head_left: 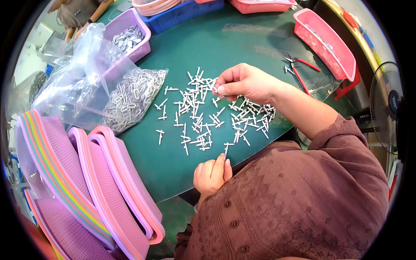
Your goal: The person uses pliers to trim the excess plastic from small white T-shaped components. The person picks up a component, trims it, and then places it into a pink basket.
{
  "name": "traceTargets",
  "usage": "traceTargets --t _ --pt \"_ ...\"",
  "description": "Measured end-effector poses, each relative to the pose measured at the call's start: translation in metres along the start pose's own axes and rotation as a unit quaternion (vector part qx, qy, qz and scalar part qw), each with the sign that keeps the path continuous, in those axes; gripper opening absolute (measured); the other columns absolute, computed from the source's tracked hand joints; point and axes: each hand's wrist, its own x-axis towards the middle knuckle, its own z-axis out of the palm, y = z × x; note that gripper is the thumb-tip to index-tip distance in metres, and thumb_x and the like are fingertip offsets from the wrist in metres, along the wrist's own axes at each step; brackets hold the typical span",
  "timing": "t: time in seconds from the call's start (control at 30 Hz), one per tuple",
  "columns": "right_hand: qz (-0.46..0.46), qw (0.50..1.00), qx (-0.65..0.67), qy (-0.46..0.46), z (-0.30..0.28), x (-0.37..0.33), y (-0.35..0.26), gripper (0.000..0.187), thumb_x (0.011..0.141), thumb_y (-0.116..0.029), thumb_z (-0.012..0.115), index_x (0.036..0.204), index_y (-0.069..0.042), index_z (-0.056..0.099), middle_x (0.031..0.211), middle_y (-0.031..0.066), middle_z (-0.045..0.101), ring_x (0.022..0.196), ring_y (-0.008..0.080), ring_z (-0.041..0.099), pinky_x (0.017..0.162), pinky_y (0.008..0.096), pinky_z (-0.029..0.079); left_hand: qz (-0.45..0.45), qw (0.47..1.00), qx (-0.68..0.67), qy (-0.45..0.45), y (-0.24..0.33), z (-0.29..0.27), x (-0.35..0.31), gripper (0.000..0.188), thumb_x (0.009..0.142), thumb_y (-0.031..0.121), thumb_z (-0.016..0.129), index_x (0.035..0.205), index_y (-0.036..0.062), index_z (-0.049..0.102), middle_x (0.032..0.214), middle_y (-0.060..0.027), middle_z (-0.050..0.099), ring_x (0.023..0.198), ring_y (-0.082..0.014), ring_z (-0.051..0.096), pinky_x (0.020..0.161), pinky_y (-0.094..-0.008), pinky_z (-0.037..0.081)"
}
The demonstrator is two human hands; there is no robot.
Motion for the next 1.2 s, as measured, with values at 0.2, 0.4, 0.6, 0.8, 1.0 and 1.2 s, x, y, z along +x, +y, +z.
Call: traceTargets --t 0.2,0.4,0.6,0.8,1.0,1.2 --pt "-0.041 0.990 -0.126 0.057 -0.010 0.006 0.005 0.013 0.080 -0.009 0.063 0.089 0.000 0.063 0.074 0.0028 0.062 0.061 0.0124 0.053 0.059 0.0254 0.044 0.007 1.000 0.007 -0.006 -0.002 0.000 0.000 0.015 0.074 0.015 0.066 0.086 0.0081 0.068 0.066 -0.0007 0.055 0.053 -0.0183 0.049 0.049 -0.0301 0.040" --pt "-0.211 0.813 -0.533 0.107 -0.034 0.010 0.020 0.010 0.076 -0.006 0.060 0.085 -0.005 0.064 0.082 0.0103 0.063 0.076 0.0288 0.057 0.073 0.0347 0.047 0.013 1.000 0.016 -0.005 -0.002 0.001 0.001 0.014 0.074 0.016 0.066 0.087 0.0085 0.068 0.066 -0.0002 0.055 0.052 -0.0179 0.048 0.048 -0.0300 0.040" --pt "-0.235 0.809 -0.535 0.067 -0.050 0.009 0.019 0.010 0.077 -0.007 0.057 0.084 -0.004 0.064 0.086 0.0114 0.061 0.088 0.0312 0.056 0.079 0.0389 0.046 -0.001 1.000 -0.002 -0.023 0.000 0.000 0.001 0.016 0.071 0.011 0.067 0.086 0.0048 0.067 0.064 -0.0052 0.053 0.053 -0.0225 0.048 0.049 -0.0328 0.040" --pt "-0.192 0.791 -0.573 0.099 -0.052 0.007 0.015 0.011 0.078 -0.010 0.058 0.084 -0.004 0.064 0.087 0.0122 0.060 0.089 0.0310 0.055 0.081 0.0387 0.045 0.004 1.000 -0.007 -0.020 0.000 0.000 0.003 0.016 0.072 0.012 0.068 0.086 0.0050 0.067 0.065 -0.0053 0.054 0.053 -0.0222 0.048 0.049 -0.0330 0.039" --pt "-0.227 0.773 -0.589 0.070 -0.043 0.011 0.027 0.012 0.074 -0.008 0.063 0.084 -0.003 0.064 0.087 0.0113 0.057 0.088 0.0299 0.054 0.078 0.0375 0.045 0.001 1.000 -0.001 -0.026 0.000 0.000 0.002 0.016 0.073 0.013 0.068 0.087 0.0051 0.067 0.065 -0.0052 0.054 0.053 -0.0225 0.048 0.049 -0.0330 0.039" --pt "-0.198 0.768 -0.605 0.067 -0.044 0.008 0.022 0.006 0.072 -0.009 0.061 0.074 -0.003 0.061 0.082 0.0121 0.056 0.086 0.0313 0.053 0.077 0.0385 0.045 0.000 1.000 0.000 -0.026 -0.001 0.000 0.002 0.017 0.072 0.013 0.068 0.087 0.0053 0.067 0.066 -0.0049 0.054 0.054 -0.0224 0.048 0.050 -0.0330 0.040"
